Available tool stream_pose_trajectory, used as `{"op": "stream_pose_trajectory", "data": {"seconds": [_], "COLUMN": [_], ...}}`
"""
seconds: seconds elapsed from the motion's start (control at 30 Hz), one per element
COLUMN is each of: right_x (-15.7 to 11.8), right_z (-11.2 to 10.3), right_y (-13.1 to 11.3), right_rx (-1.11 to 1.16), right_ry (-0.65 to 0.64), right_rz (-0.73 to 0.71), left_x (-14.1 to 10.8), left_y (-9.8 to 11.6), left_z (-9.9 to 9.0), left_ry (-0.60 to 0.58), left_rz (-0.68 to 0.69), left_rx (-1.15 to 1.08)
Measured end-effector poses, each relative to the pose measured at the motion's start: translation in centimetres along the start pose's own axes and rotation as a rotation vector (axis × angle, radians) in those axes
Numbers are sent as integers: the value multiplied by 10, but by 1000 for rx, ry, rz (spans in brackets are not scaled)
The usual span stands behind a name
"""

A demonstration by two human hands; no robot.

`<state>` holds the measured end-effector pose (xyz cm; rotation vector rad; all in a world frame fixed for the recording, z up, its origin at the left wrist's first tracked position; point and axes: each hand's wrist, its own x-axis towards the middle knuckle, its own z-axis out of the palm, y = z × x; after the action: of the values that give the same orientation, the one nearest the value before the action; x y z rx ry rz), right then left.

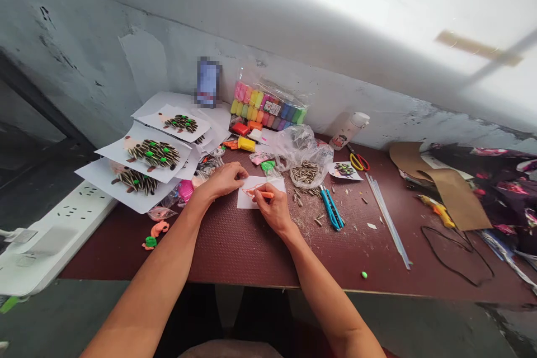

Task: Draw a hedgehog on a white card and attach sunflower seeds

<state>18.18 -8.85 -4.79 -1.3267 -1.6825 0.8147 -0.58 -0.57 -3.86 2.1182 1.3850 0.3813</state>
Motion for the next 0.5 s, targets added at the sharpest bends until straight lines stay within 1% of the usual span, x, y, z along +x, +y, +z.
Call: {"op": "stream_pose_trajectory", "data": {"seconds": [0.13,0.3,0.5], "right_x": [0,1,2], "right_z": [-2,-6,-5], "right_y": [-6,-7,-6], "right_rx": [32,-28,-26], "right_ry": [13,85,55], "right_rz": [7,24,36], "left_x": [0,1,1], "left_y": [-1,-2,-3], "left_z": [1,1,1], "left_ry": [13,15,1], "left_rz": [1,23,22], "left_rx": [-5,7,13]}}
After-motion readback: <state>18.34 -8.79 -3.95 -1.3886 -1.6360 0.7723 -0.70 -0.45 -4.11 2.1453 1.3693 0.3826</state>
